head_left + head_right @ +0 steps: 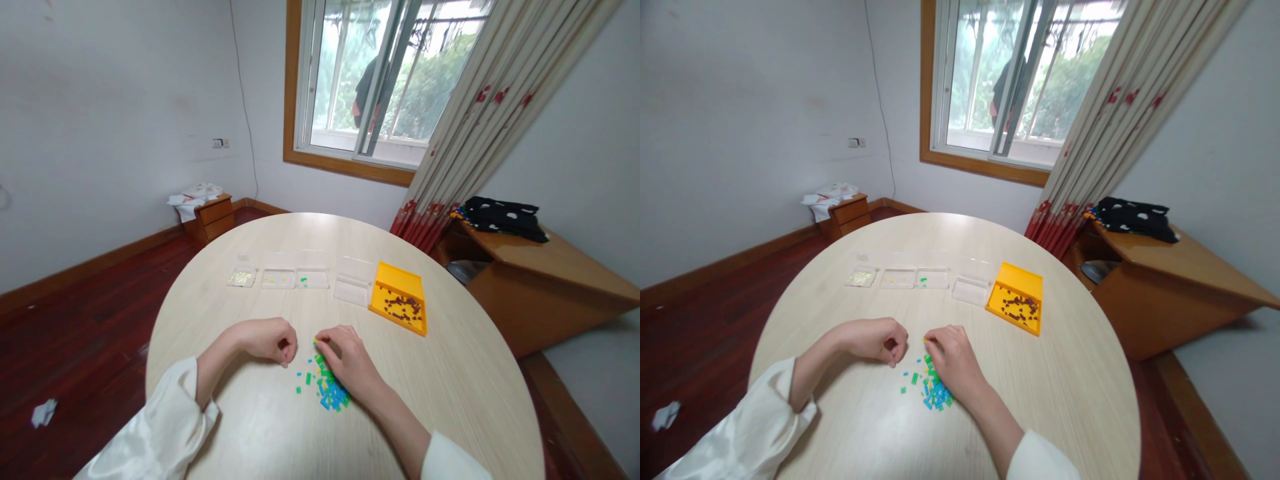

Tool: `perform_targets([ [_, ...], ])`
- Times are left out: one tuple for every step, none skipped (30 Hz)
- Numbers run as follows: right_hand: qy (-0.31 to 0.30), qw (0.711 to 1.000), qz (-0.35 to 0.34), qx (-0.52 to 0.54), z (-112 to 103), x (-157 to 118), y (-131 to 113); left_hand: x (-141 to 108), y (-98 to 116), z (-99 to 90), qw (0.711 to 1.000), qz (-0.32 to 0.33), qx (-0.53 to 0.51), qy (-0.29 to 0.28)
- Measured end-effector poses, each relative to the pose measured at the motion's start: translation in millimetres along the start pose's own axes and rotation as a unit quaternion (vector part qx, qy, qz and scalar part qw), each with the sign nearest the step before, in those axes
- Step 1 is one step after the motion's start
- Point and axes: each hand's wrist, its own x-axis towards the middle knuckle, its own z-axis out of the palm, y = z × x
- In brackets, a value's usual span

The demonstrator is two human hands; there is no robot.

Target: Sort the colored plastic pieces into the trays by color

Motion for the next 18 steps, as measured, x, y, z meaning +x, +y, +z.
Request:
perform_targets([
  [0.001, 1.000, 0.000, 0.001, 0.2, -0.1, 0.3, 1.2, 0.1, 0.3, 1.000, 0.000, -0.006, 0.020],
  [0.003, 1.000, 0.001, 0.002, 0.5, -0.1, 0.8, 2.6, 0.3, 0.8, 0.999, -0.001, -0.014, 0.047],
  [0.005, 1.000, 0.002, 0.005, 0.7, -0.3, 1.4, 4.1, 0.9, 1.5, 0.997, -0.003, -0.024, 0.078],
  [0.009, 1.000, 0.003, 0.009, 1.0, -0.4, 2.2, 5.6, 1.9, 2.3, 0.993, -0.006, -0.037, 0.109],
  [0.014, 1.000, 0.004, 0.013, 1.3, -0.5, 3.1, 7.1, 3.5, 3.2, 0.989, -0.008, -0.053, 0.137],
  [0.019, 1.000, 0.006, 0.016, 1.6, -0.5, 4.0, 8.6, 5.4, 4.3, 0.984, -0.008, -0.068, 0.162],
  [0.025, 1.000, 0.008, 0.018, 1.9, -0.6, 4.9, 9.9, 7.4, 5.4, 0.980, -0.006, -0.082, 0.183],
  [0.030, 0.999, 0.010, 0.019, 2.2, -0.5, 5.7, 11.2, 9.3, 6.7, 0.975, -0.002, -0.094, 0.201],
  [0.034, 0.999, 0.012, 0.019, 2.4, -0.4, 6.3, 12.4, 11.0, 8.0, 0.971, 0.004, -0.105, 0.215],
  [0.038, 0.999, 0.015, 0.020, 2.6, -0.3, 6.6, 13.6, 12.2, 9.3, 0.968, 0.010, -0.114, 0.225],
  [0.041, 0.999, 0.018, 0.020, 2.7, -0.1, 6.7, 14.8, 12.9, 10.7, 0.965, 0.016, -0.121, 0.233],
  [0.043, 0.999, 0.020, 0.022, 2.7, 0.1, 6.5, 16.0, 13.0, 12.2, 0.963, 0.021, -0.127, 0.237],
  [0.047, 0.998, 0.023, 0.023, 2.6, 0.2, 6.1, 17.1, 12.6, 13.7, 0.962, 0.024, -0.132, 0.238],
  [0.050, 0.998, 0.025, 0.025, 2.4, 0.4, 5.6, 18.2, 11.9, 15.2, 0.962, 0.026, -0.135, 0.237],
  [0.054, 0.998, 0.026, 0.027, 2.2, 0.5, 5.0, 19.4, 10.9, 16.7, 0.962, 0.028, -0.136, 0.236],
  [0.057, 0.998, 0.027, 0.028, 1.9, 0.6, 4.5, 20.4, 9.9, 18.0, 0.962, 0.031, -0.135, 0.234],
  [0.058, 0.998, 0.028, 0.028, 1.7, 0.7, 4.0, 21.5, 8.9, 19.2, 0.963, 0.035, -0.133, 0.232],
  [0.059, 0.997, 0.028, 0.028, 1.5, 0.7, 3.6, 22.4, 8.1, 20.2, 0.963, 0.040, -0.129, 0.232],
])
